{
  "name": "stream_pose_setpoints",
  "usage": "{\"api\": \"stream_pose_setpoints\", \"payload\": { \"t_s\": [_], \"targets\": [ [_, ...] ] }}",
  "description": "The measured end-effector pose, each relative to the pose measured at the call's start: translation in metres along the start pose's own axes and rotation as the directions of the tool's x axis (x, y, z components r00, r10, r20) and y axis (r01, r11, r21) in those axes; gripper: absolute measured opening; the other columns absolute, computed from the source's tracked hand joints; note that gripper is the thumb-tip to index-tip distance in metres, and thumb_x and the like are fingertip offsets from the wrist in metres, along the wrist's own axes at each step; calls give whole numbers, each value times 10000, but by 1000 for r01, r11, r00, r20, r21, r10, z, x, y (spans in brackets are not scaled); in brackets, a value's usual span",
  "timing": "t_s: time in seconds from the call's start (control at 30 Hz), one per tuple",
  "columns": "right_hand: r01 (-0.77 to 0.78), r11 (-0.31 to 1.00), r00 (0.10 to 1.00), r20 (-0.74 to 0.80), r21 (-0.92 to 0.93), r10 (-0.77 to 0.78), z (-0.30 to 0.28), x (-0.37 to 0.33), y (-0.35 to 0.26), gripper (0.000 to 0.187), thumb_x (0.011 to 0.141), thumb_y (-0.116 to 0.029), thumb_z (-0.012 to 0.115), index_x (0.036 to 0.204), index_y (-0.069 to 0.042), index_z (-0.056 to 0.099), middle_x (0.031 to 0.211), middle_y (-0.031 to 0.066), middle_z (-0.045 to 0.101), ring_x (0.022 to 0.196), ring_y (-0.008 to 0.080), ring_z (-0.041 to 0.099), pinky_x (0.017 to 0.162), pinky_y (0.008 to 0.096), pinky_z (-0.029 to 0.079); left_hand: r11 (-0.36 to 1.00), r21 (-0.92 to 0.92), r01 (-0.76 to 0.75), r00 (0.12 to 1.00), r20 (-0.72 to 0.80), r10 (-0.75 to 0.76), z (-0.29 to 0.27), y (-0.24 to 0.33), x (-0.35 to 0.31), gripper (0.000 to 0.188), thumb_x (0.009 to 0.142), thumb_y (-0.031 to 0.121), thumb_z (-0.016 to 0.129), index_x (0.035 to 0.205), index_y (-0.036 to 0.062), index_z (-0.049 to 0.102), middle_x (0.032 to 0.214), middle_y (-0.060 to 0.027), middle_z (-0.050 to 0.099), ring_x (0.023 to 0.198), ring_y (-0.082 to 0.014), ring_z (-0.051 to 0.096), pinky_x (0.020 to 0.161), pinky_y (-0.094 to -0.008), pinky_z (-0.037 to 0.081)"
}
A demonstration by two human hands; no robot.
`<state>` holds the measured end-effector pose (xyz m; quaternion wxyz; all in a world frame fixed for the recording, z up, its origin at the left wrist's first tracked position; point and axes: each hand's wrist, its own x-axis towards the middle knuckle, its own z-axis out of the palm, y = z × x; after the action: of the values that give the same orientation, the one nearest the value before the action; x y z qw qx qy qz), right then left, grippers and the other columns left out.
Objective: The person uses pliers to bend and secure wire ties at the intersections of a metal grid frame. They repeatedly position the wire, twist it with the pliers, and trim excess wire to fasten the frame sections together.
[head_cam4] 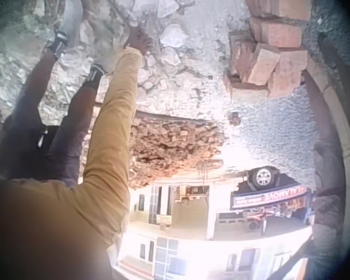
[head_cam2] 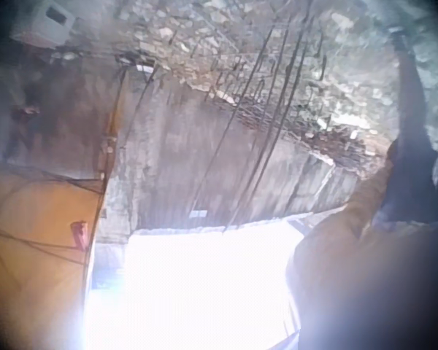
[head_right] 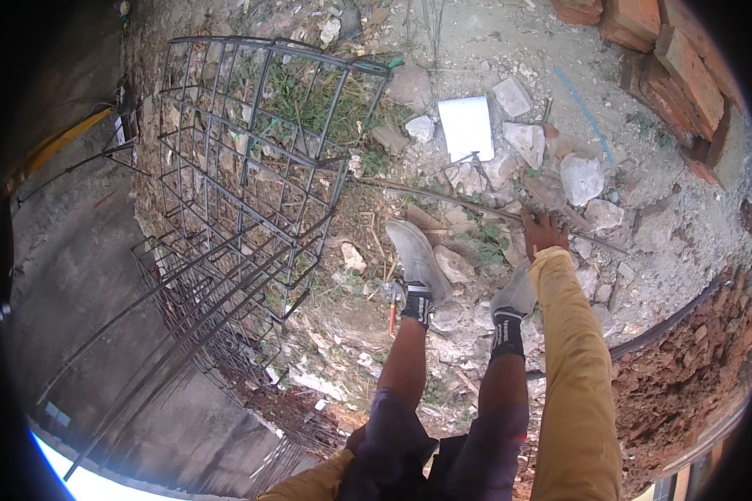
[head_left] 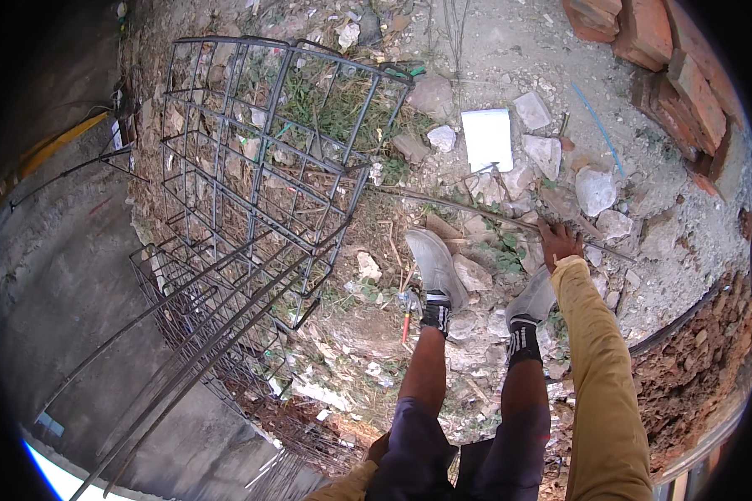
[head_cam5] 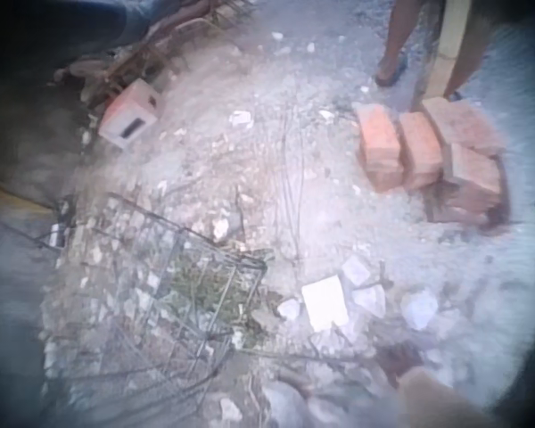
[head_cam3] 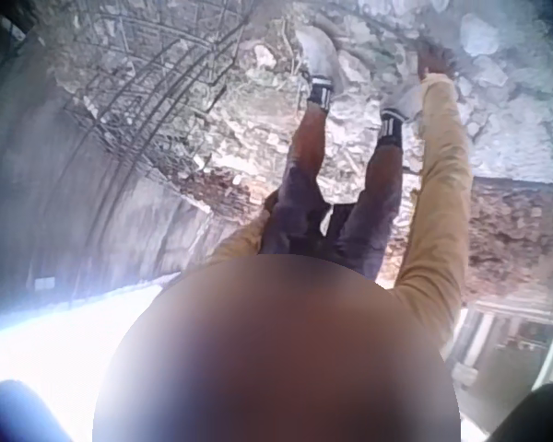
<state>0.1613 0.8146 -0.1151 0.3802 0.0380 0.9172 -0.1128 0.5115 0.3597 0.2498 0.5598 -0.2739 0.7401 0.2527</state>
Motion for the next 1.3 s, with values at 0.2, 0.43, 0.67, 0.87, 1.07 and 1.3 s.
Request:
{"api": "stream_pose_setpoints", "payload": {
  "t_s": [0.2, 0.43, 0.67, 0.87, 1.07, 1.3],
  "targets": [
    [7, 998, 988, 156, 59, -16, -3, 11, -2, 369, 938, -297, 496, 1289, -182, 478, 1165, 209, 546, 1130, 408, 535, 908, 574, 443, 985, -21, 174, 982, -69, -175, -44, 84, 72, 428, 978, 360, 474, 1232, 23, 548, 1044, -151, 663, 927, -259, 652, 749, -381, 523],
    [107, 965, 993, 20, 238, -115, 9, 2, 8, 262, 944, -304, 500, 1080, -88, 558, 1039, 237, 612, 945, 452, 594, 821, 532, 487, 848, 392, -356, 515, -675, 528, -212, 300, 234, 414, 893, 244, 638, 1241, 46, 530, 1157, -204, 577, 1081, -404, 536, 925, -473, 434],
    [141, 948, 990, -8, 284, -144, -28, -11, 2, 272, 957, -294, 483, 965, -32, 558, 921, 233, 623, 823, 439, 608, 738, 520, 492, 939, 331, -90, 527, -784, 327, -313, 374, 312, 532, 774, 320, 712, 1229, 94, 555, 1336, -227, 376, 1027, -451, 569, 906, -506, 481],
    [132, 954, 991, -40, 268, -125, -52, -32, -10, 288, 964, -294, 480, 918, -21, 562, 897, 224, 612, 793, 434, 613, 701, 515, 498, 943, 333, 0, 692, -680, 241, -328, 373, 310, 452, 790, 452, 688, 1125, 151, 643, 1403, -222, 300, 1061, -489, 569, 892, -501, 503],
    [160, 950, 986, -86, 269, -141, -72, -61, -25, 249, 964, -293, 496, 904, -55, 536, 838, 204, 616, 747, 430, 612, 645, 520, 489, 960, 212, -186, 811, -518, 271, -354, 363, 317, 453, 871, 470, 621, 981, 30, 645, 754, -180, 646, 784, -338, 648, 728, -431, 488],
    [103, 969, 995, -11, 224, -103, -68, -94, 9, 234, 972, -309, 496, 962, -75, 496, 832, 206, 611, 753, 436, 605, 645, 519, 482, 937, 153, -314, 726, -598, 341, -354, 370, 288, 393, 900, 397, 634, 842, 9, 631, 649, -99, 555, 617, -178, 489, 592, -378, 418]
  ]
}}
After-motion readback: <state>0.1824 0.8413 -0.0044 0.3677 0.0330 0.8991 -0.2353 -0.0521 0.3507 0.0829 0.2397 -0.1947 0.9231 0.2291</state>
